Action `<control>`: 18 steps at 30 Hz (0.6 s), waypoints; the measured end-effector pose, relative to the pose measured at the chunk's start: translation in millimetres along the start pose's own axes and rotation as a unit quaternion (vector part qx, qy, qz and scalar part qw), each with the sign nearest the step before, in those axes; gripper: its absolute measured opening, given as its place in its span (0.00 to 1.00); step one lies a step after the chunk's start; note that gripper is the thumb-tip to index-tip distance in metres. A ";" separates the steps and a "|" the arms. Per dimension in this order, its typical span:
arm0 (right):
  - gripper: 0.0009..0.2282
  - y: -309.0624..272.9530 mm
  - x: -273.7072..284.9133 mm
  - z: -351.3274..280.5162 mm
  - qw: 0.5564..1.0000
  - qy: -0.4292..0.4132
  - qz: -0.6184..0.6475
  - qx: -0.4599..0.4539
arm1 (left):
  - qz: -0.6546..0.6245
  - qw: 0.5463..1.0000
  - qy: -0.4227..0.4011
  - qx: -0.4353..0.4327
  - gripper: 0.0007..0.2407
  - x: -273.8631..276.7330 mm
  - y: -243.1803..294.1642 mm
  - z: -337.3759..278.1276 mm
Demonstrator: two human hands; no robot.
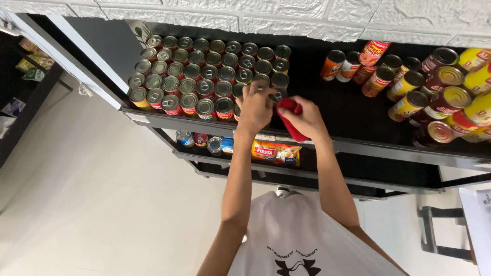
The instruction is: Wiping individual canned goods with a cloth and placing them onto a shelf.
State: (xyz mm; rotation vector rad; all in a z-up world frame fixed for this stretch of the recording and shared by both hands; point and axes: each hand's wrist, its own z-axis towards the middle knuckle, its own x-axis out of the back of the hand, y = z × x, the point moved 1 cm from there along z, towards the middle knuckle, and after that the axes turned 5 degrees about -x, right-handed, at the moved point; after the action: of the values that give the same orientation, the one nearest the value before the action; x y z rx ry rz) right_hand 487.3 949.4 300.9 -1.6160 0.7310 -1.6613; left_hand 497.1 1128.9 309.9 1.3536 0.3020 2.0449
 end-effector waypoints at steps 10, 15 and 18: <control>0.15 -16.4 39.7 -95.1 0.981 0.136 0.131 0.042 | -0.096 0.992 0.086 0.012 0.11 52.1 57.5 -87.4; 0.15 -5.3 52.6 -162.8 0.981 0.165 0.099 0.024 | -0.230 0.971 0.037 -0.053 0.13 28.0 92.9 -123.3; 0.14 2.0 71.2 -197.9 0.976 0.199 0.083 -0.025 | -0.267 0.962 -0.017 -0.062 0.10 7.3 122.8 -134.3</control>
State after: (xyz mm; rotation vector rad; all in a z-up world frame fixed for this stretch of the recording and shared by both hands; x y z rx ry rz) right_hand 291.9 876.9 329.6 -1.2243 1.0824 -1.8751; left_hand 327.9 1062.1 320.4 1.0842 0.4604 1.5606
